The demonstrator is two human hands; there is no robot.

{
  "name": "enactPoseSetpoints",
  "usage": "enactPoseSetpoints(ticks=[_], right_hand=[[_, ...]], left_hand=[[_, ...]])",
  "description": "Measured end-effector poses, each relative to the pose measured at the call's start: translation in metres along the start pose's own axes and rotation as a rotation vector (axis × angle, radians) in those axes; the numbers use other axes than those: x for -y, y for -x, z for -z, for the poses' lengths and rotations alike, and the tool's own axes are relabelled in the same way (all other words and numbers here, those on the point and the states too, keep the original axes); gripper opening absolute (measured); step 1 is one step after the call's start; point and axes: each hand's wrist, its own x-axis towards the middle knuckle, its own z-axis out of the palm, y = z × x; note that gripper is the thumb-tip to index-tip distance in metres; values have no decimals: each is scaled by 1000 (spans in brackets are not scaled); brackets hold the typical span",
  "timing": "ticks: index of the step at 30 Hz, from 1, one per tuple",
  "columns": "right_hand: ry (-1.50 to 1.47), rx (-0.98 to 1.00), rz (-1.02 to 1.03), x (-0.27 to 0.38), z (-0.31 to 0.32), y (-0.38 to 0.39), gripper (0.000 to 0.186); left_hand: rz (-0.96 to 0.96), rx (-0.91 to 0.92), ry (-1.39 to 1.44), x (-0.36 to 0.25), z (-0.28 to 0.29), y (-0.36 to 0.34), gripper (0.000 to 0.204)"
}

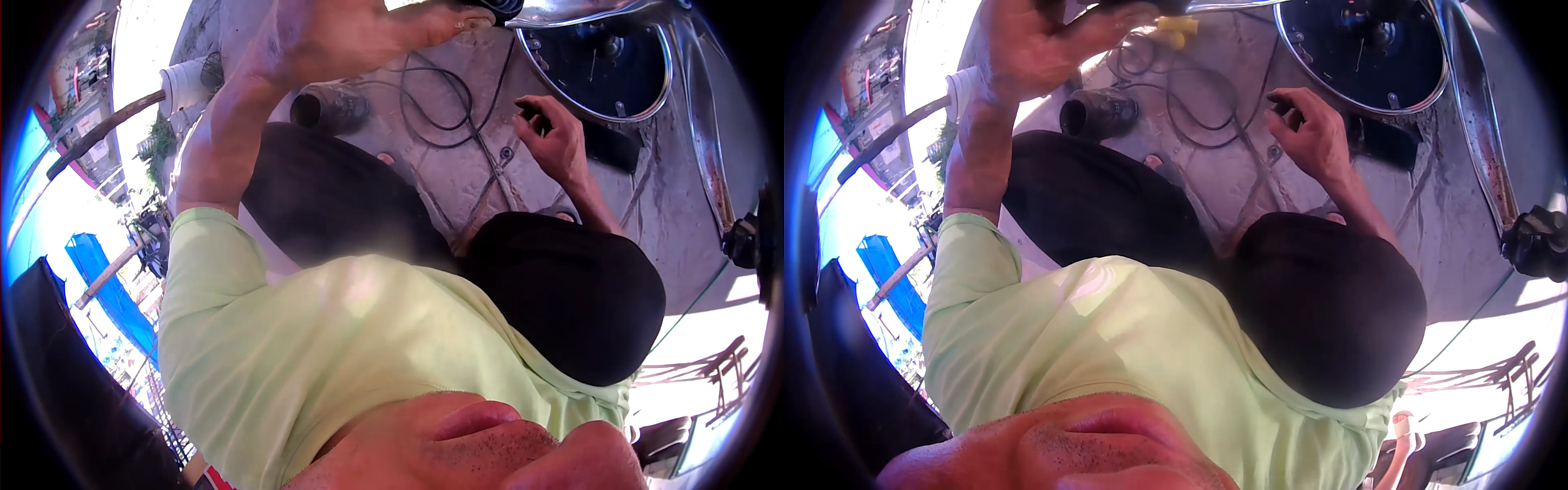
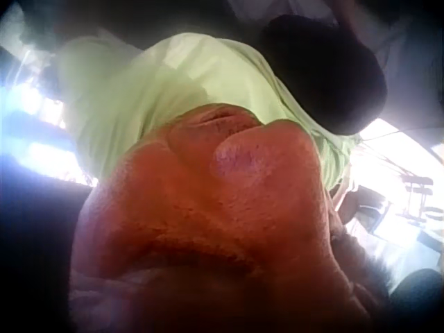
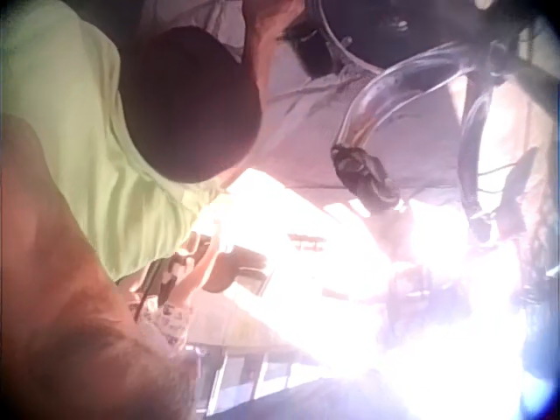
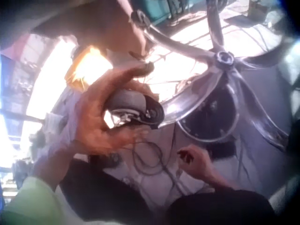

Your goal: The person repairs an office chair wheel by hand, removing a damaged part and inserting a replacement component into the wheel assembly while sitting on the ground.

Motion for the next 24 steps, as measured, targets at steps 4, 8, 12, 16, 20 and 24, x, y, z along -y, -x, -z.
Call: enactPoseSetpoints(ticks=[4,8,12,16,20,24], right_hand=[[203,112,-149,-46,-28,25,29],[355,215,-83,-79,-56,45,26],[421,245,-33,-103,-73,58,30],[476,270,5,-109,-82,55,29],[482,292,-18,-111,-82,58,28],[465,327,-85,-100,-78,55,23]], left_hand=[[12,-42,-35,-11,-1,-4,88],[-41,-41,-150,-5,3,-1,88],[68,-139,35,-18,-11,-8,89],[52,-52,115,-5,-2,2,90],[76,50,-40,-12,4,3,88],[114,84,-61,-20,2,4,86]])
